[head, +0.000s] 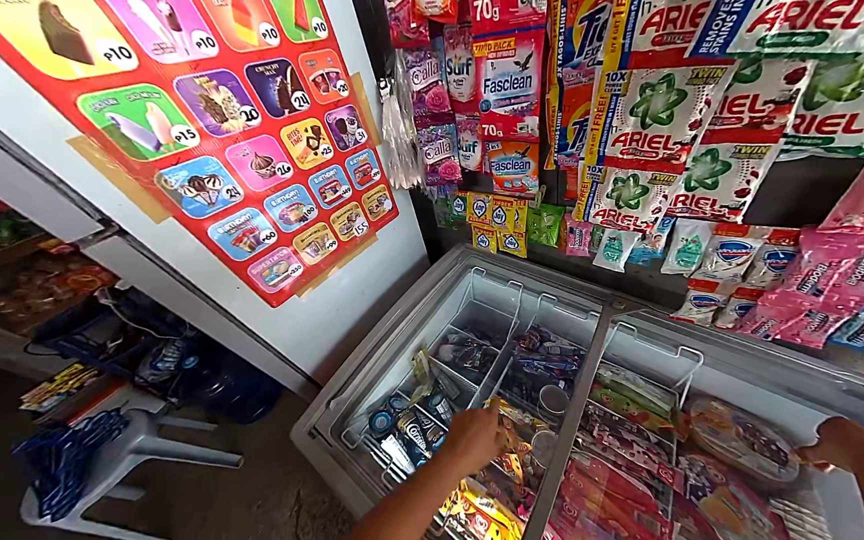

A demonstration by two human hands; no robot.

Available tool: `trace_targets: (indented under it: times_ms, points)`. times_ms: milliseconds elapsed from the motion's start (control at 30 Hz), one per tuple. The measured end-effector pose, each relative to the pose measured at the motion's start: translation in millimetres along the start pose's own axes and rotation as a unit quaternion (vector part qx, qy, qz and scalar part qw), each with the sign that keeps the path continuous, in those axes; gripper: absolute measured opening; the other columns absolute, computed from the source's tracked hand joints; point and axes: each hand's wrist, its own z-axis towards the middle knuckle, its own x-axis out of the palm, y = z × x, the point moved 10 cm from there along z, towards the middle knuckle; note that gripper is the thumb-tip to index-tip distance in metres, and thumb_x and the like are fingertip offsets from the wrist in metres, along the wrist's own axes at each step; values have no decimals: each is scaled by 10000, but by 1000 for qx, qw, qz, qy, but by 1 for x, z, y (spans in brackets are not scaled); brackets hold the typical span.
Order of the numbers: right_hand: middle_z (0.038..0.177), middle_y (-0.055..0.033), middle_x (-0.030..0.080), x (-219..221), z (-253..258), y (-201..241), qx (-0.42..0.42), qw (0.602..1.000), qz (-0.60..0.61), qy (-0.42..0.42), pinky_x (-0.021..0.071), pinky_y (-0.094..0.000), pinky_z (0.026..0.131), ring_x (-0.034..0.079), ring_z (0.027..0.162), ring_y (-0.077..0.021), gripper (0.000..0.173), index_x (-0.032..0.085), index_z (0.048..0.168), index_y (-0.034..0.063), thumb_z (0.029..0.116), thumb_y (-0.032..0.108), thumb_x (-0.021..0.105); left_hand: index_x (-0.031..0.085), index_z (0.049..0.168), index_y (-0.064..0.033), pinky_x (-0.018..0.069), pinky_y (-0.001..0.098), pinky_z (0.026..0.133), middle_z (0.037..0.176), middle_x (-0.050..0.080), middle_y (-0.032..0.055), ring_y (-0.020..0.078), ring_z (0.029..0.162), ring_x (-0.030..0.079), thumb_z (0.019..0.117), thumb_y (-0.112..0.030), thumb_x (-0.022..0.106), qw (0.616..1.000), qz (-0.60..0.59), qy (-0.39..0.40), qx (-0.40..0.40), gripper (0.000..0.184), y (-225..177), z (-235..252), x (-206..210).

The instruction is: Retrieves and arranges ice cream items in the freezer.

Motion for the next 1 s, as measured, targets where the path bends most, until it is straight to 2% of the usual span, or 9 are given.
trace_targets:
  times_ms: [67, 167, 267, 433, 500, 600, 767, 933, 1000]
  points:
    - [1311, -349, 600, 2, 6, -3, -4, 1000, -4, 1, 420, -594, 1088, 547, 1320, -449, 668, 591, 1230, -180, 872, 336, 820, 345, 1562, -100, 505, 632, 916, 1141, 690, 251, 451, 1088, 666, 1010, -242, 545, 996, -40, -68, -40, 604, 33, -2, -45]
    - [1343, -344, 584, 10, 22, -12, 3, 1000, -8, -6, 413, -590, 1096, 530, 1342, -444, 755, 567, 1277, -174, 850, 390, 831, 147, 1644, -110, 503, 631, 937, 1187, 676, 266, 451, 1108, 660, 1008, -260, 553, 975, -69, -183, -101, 770, 91, -7, -124]
    - [1400, -329, 549, 8, 9, -12, 19, 1000, -11, -19, 408, -583, 1110, 507, 1369, -437, 874, 538, 1351, -136, 819, 500, 814, 89, 1647, -96, 483, 642, 962, 1236, 652, 289, 468, 1155, 637, 1014, -254, 555, 956, -65, -240, -153, 802, 139, -15, -189]
    - [1366, -349, 564, -1, -13, -4, 4, 1000, 0, -19, 417, -601, 1092, 526, 1339, -456, 812, 562, 1315, -150, 838, 457, 813, 14, 1648, -102, 496, 667, 888, 1170, 661, 303, 489, 1067, 658, 984, -236, 616, 927, -74, -326, -167, 907, 170, -33, -240]
    - [1319, -343, 601, 3, 6, -9, -2, 1000, -7, -12, 421, -598, 1082, 546, 1319, -454, 724, 596, 1253, -160, 854, 398, 827, -9, 1647, -104, 499, 670, 859, 1102, 675, 299, 487, 1016, 668, 983, -245, 618, 920, -82, -345, -168, 924, 176, -37, -244]
    - [1336, -370, 574, 4, 5, -7, -16, 1000, 13, -21, 396, -627, 1097, 517, 1336, -487, 698, 575, 1278, -171, 869, 337, 824, -24, 1647, -113, 501, 668, 859, 1061, 681, 291, 488, 1007, 668, 990, -259, 612, 925, -75, -333, -165, 926, 180, -30, -234]
    - [1368, -350, 556, -13, -43, 6, 0, 996, 78, -42, 406, -675, 1062, 513, 1319, -503, 626, 568, 1326, -119, 891, 275, 789, 25, 1661, -180, 443, 778, 837, 1099, 636, 398, 601, 1031, 619, 986, -266, 642, 947, -34, -301, -106, 918, 185, 7, -193]
    - [1378, -300, 577, -1, -21, -10, 25, 994, 107, -29, 389, -693, 1062, 518, 1326, -475, 649, 601, 1346, -52, 856, 312, 823, 247, 1631, -144, 449, 745, 825, 1068, 631, 385, 554, 927, 630, 1008, -201, 605, 981, -20, -191, -32, 721, 149, 28, -133]
    - [1354, -299, 593, 1, -13, -18, 18, 993, 106, -44, 409, -701, 1044, 531, 1308, -481, 688, 610, 1347, -40, 812, 310, 865, 392, 1574, -106, 442, 748, 862, 1158, 619, 382, 555, 1001, 625, 1008, -171, 596, 991, -5, -132, 4, 605, 126, 33, -106]
